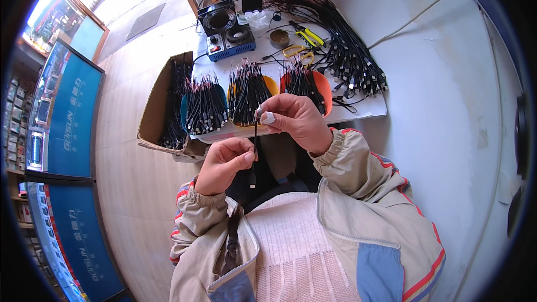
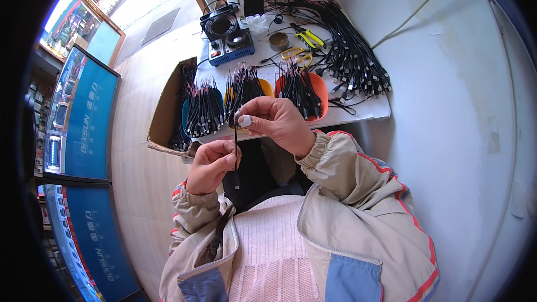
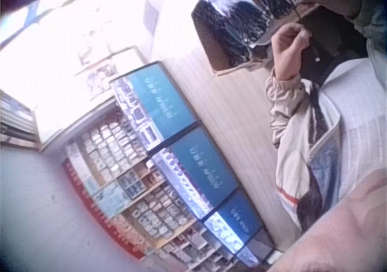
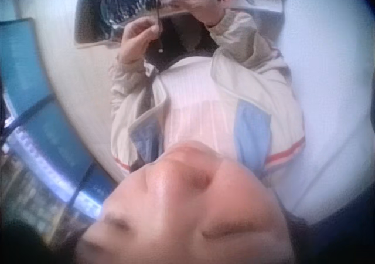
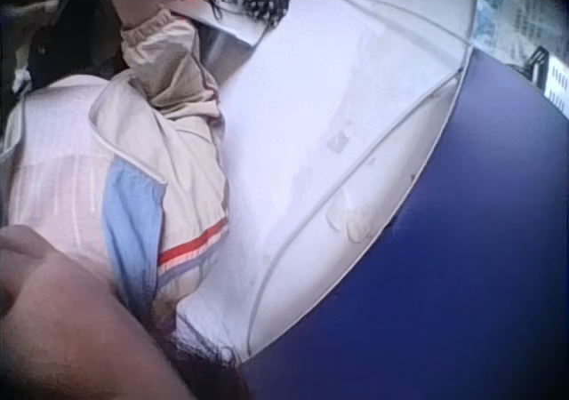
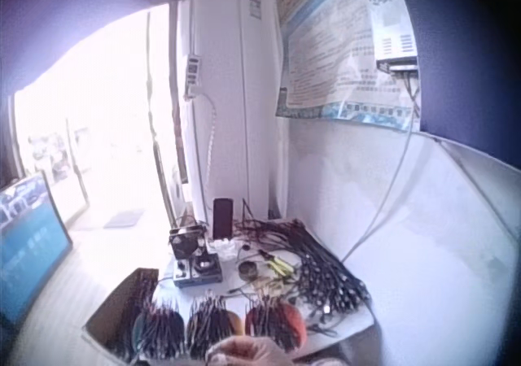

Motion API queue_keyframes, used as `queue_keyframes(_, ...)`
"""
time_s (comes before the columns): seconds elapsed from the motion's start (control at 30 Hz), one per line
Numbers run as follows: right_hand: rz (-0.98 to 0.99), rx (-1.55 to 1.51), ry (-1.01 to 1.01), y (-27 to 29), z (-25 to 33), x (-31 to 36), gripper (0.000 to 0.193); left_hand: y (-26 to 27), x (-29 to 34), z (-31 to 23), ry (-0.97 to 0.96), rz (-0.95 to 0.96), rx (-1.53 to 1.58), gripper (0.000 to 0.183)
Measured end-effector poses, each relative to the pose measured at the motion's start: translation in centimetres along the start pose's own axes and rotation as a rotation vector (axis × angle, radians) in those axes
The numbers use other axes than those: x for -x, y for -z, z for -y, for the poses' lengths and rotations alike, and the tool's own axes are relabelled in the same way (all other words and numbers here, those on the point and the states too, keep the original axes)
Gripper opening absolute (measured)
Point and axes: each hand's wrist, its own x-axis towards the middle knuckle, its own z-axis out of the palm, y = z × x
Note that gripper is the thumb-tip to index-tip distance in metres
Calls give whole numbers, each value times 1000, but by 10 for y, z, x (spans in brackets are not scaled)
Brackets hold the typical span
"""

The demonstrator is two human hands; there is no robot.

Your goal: The person repeatedly picks a black cable from a tray, strips the end with pliers, twists the exposed wires, and wraps the joint with white tape. Finished cables are placed into a cardboard box on the left. The process is repeated multiple times throughout the clip.

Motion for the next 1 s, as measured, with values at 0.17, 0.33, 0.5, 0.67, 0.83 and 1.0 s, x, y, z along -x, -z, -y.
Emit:
queue_keyframes(0.17,19,14,50,-1,-3,9,15,-1,1,0,-10,103,-94,15)
queue_keyframes(0.33,20,62,51,-5,-10,15,13,-18,-3,6,-24,-73,57,13)
queue_keyframes(0.5,-12,28,67,-8,-21,20,10,-23,-13,23,-209,-168,175,14)
queue_keyframes(0.67,-98,-499,-139,-16,-44,21,10,-23,-14,40,-299,-217,267,15)
queue_keyframes(0.83,-83,-443,-233,-10,-58,13,8,-20,-11,46,-321,-369,20,15)
queue_keyframes(1.0,-214,880,-48,18,-54,-42,20,0,-12,44,-374,-465,80,14)
